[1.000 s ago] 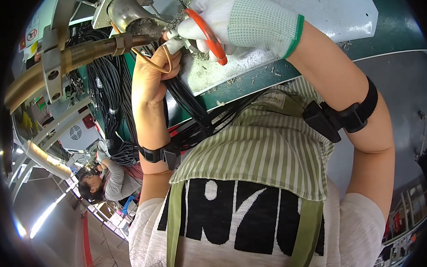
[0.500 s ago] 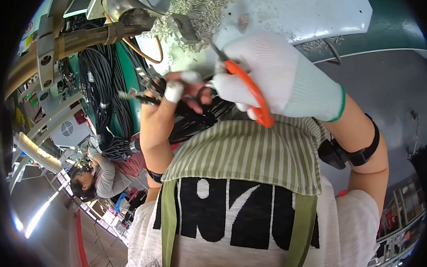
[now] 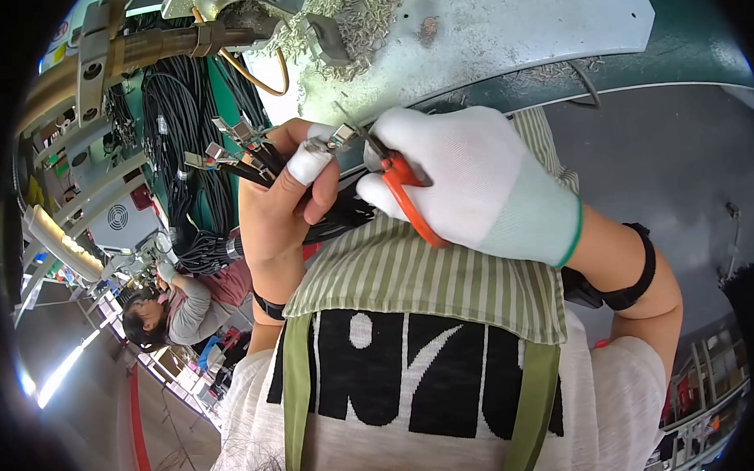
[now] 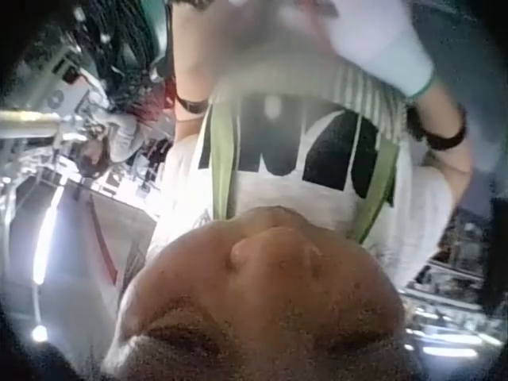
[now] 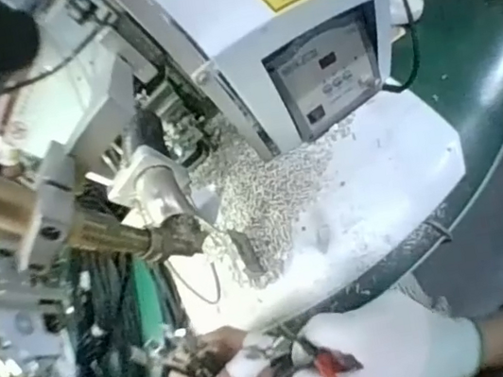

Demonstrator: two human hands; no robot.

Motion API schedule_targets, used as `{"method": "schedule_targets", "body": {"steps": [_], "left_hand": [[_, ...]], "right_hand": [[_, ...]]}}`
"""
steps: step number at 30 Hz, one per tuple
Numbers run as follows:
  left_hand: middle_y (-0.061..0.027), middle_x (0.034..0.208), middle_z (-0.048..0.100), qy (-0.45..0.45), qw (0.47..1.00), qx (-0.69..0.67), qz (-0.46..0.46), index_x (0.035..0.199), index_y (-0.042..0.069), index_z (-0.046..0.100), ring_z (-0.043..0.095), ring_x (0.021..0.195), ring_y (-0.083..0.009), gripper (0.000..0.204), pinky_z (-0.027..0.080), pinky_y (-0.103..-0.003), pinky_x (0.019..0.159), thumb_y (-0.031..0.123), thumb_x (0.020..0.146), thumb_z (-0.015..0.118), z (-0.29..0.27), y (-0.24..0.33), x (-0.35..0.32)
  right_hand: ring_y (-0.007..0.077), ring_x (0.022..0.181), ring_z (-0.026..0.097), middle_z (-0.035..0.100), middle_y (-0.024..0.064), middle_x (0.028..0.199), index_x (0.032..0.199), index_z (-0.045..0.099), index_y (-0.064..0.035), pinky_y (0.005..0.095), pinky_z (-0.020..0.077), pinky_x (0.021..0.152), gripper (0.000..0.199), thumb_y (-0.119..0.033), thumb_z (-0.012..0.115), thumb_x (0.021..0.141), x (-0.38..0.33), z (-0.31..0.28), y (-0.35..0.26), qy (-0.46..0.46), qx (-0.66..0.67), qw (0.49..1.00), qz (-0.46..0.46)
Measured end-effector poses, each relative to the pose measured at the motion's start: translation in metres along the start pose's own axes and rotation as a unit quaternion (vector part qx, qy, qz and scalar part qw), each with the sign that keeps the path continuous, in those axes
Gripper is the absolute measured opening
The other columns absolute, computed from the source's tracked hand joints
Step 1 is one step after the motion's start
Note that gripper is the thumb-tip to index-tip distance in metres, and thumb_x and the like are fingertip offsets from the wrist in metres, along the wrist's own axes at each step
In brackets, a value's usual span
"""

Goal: Trimming wires or components on an electronic assembly using scissors at a workbench.

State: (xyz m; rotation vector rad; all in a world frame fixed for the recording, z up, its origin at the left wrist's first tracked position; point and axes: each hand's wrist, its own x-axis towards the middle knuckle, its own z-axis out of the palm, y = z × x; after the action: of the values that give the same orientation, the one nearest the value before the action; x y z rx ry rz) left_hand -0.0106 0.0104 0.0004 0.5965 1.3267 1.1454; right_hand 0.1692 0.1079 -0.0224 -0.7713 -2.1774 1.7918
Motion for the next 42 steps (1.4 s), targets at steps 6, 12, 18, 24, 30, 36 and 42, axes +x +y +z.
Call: {"method": "schedule_targets", "body": {"steps": [6,12,18,24,30,36,42], "left_hand": [[-0.0004,0.054,0.047,-0.03,0.996,-0.049,-0.066,0.096,-0.003,0.059,0.036,0.041,-0.0046,0.012,0.024,-0.02,0.039,0.005,0.089,0.056,-0.002,0.006,-0.001],[0.002,0.053,0.042,-0.1,0.989,-0.034,-0.106,0.096,-0.005,0.057,0.03,0.04,-0.0027,0.014,0.021,-0.019,0.037,0.006,0.089,0.054,-0.005,0.006,0.0],[0.0041,0.049,0.037,-0.108,0.986,-0.018,-0.125,0.096,-0.009,0.053,0.024,0.036,-0.0017,0.019,0.016,-0.02,0.035,0.009,0.088,0.052,-0.004,0.002,0.001],[0.0041,0.049,0.037,-0.104,0.984,-0.012,-0.143,0.096,-0.009,0.054,0.025,0.037,-0.0016,0.02,0.017,-0.019,0.035,0.009,0.088,0.052,-0.003,0.0,0.005],[0.0023,0.058,0.044,-0.133,0.976,-0.075,-0.154,0.098,-0.004,0.06,0.033,0.045,-0.0025,0.014,0.023,-0.019,0.039,0.005,0.088,0.057,-0.006,0.001,0.006],[-0.0044,0.068,0.058,-0.132,0.985,0.015,-0.105,0.101,-0.002,0.061,0.046,0.049,-0.0062,0.015,0.034,-0.02,0.041,0.008,0.09,0.057,0.007,-0.001,-0.002],[-0.0093,0.087,0.066,-0.11,0.986,0.104,-0.072,0.107,-0.002,0.057,0.056,0.059,-0.0098,0.02,0.046,-0.023,0.048,0.007,0.089,0.058,0.006,0.007,0.004]], "right_hand": [[0.0093,0.048,0.055,0.059,0.0049,0.061,0.078,0.059,-0.0008,0.0223,0.0405,0.045,0.018,-0.017,0.065,0.082,-0.009,-0.027,-0.003,-0.09,0.222,0.969,0.053],[0.0095,0.038,0.051,0.058,0.0051,0.054,0.072,0.063,-0.0007,0.0216,0.0393,0.039,0.022,-0.019,0.063,0.083,0.001,-0.05,-0.013,-0.318,0.14,0.918,0.192],[0.0098,0.037,0.051,0.058,0.0037,0.054,0.072,0.066,-0.0023,0.0201,0.0378,0.037,0.023,-0.023,0.063,0.082,-0.003,-0.05,-0.017,-0.312,0.095,0.917,0.229],[0.01,0.043,0.051,0.056,0.0036,0.053,0.076,0.067,-0.0026,0.0224,0.0385,0.043,0.023,-0.026,0.067,0.078,-0.004,-0.032,0.012,-0.334,0.044,0.938,-0.077],[0.0127,0.047,0.051,0.055,0.0045,0.055,0.078,0.065,-0.0037,0.0252,0.0386,0.047,0.023,-0.027,0.068,0.077,-0.015,-0.042,-0.017,-0.23,0.009,0.973,0.015],[0.0146,0.047,0.051,0.054,0.005,0.056,0.085,0.062,-0.0046,0.0271,0.0402,0.048,0.021,-0.024,0.066,0.078,-0.015,-0.024,-0.01,-0.015,-0.074,0.997,-0.015],[0.0151,0.046,0.051,0.052,0.0055,0.055,0.084,0.06,-0.0037,0.0281,0.0415,0.049,0.017,-0.019,0.063,0.079,-0.02,-0.035,-0.006,0.007,-0.213,0.977,-0.002]]}}
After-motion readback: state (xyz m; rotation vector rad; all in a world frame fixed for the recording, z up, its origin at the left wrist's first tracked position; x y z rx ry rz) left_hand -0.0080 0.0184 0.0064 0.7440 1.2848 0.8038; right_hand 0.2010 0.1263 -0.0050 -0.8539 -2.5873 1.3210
